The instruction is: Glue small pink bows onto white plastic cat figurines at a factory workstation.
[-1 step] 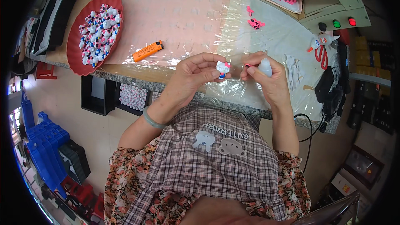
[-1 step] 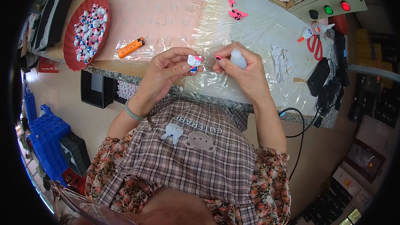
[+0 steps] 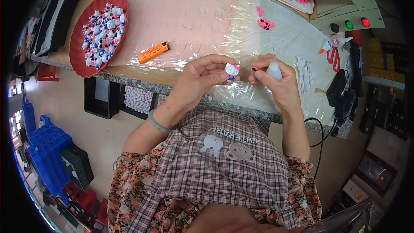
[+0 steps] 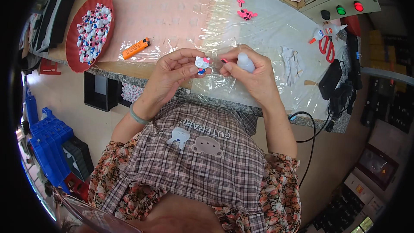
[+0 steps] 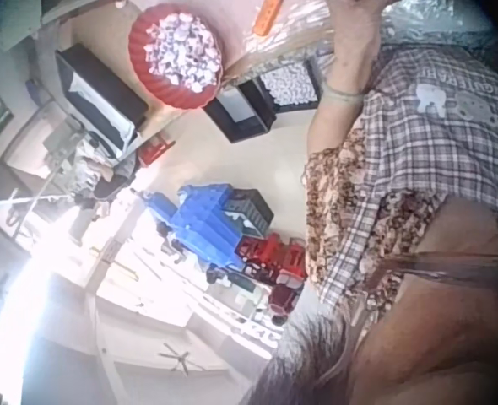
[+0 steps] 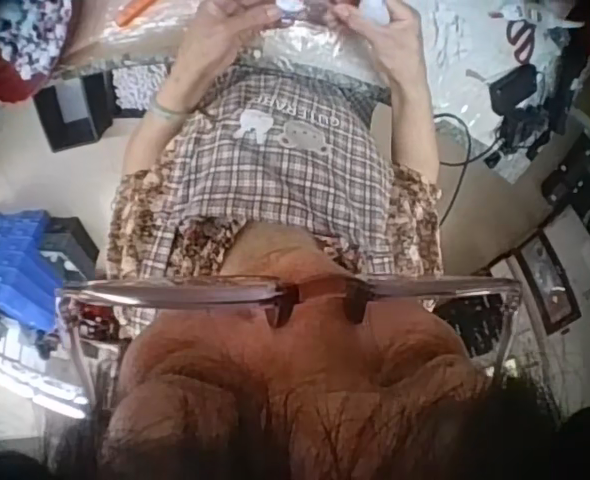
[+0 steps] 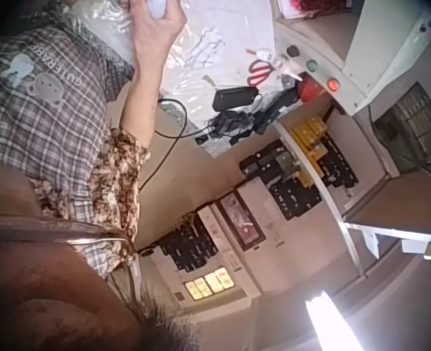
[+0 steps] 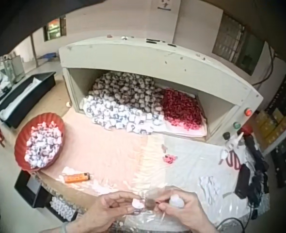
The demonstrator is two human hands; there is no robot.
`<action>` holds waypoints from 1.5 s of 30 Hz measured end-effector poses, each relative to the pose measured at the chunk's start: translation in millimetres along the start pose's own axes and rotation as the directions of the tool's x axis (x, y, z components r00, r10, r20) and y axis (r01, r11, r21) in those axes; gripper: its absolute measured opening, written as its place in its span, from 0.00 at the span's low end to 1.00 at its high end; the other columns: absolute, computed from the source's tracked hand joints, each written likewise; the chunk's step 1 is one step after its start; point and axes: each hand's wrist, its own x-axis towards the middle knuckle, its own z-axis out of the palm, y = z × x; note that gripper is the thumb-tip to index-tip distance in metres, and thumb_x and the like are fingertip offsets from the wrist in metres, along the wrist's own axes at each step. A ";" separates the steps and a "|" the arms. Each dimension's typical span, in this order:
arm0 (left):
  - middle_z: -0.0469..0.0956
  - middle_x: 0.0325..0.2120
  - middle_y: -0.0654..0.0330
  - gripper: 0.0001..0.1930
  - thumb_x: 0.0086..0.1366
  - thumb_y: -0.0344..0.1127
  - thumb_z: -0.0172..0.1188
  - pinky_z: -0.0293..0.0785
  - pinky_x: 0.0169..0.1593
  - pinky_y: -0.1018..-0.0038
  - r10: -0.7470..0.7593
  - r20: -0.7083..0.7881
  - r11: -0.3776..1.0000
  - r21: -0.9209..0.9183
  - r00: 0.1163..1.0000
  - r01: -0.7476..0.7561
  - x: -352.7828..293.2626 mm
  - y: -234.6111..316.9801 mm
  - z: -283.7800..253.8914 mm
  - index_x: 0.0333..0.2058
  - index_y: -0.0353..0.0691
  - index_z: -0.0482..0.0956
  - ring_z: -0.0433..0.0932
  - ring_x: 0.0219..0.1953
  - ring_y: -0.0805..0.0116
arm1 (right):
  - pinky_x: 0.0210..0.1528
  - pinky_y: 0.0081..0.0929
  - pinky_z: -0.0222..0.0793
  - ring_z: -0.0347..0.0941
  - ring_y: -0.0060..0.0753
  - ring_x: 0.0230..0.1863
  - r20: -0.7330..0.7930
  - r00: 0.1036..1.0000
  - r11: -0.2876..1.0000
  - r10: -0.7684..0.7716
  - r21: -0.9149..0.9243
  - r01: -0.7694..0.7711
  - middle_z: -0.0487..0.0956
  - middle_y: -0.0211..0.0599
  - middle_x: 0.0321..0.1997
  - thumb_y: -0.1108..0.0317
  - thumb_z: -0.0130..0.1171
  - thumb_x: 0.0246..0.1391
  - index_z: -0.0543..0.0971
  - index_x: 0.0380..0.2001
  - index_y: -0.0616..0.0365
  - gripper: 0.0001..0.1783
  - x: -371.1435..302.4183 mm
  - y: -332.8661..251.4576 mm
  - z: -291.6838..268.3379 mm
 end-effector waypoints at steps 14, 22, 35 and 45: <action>0.79 0.42 0.58 0.16 0.61 0.22 0.59 0.75 0.51 0.78 0.028 0.000 0.967 0.254 1.000 -0.027 -2.4 2.4 5.9 0.48 0.32 0.75 0.77 0.45 0.73 | 0.35 0.20 0.77 0.78 0.22 0.30 0.033 0.999 0.995 0.036 -0.097 -0.032 0.79 0.34 0.28 0.79 0.65 0.47 0.72 0.30 0.63 0.11 -2.9 -2.9 17.5; 0.79 0.42 0.57 0.13 0.61 0.21 0.59 0.77 0.48 0.77 0.098 0.004 0.922 0.376 0.995 -0.093 -2.8 -2.2 7.5 0.45 0.31 0.77 0.79 0.43 0.72 | 0.30 0.19 0.73 0.76 0.20 0.27 -0.058 0.998 0.970 0.019 -0.242 -0.033 0.79 0.33 0.26 0.77 0.67 0.46 0.73 0.29 0.62 0.11 -7.0 -1.1 24.3; 0.79 0.39 0.57 0.11 0.60 0.22 0.60 0.77 0.49 0.75 0.216 -0.024 0.906 0.379 0.976 -0.191 -1.8 -12.0 10.0 0.43 0.31 0.77 0.79 0.43 0.71 | 0.30 0.27 0.71 0.78 0.37 0.27 -0.146 0.974 0.839 -0.175 -0.539 0.070 0.80 0.40 0.26 0.70 0.71 0.41 0.76 0.30 0.60 0.14 -10.4 15.4 31.0; 0.80 0.42 0.55 0.11 0.63 0.24 0.59 0.75 0.49 0.77 0.189 -0.022 0.934 0.314 0.982 -0.173 -4.2 -9.9 13.4 0.44 0.31 0.75 0.79 0.44 0.72 | 0.31 0.27 0.70 0.76 0.35 0.28 -0.088 0.919 0.780 -0.383 -0.564 0.271 0.78 0.38 0.28 0.73 0.70 0.40 0.78 0.29 0.61 0.12 -11.3 24.6 36.2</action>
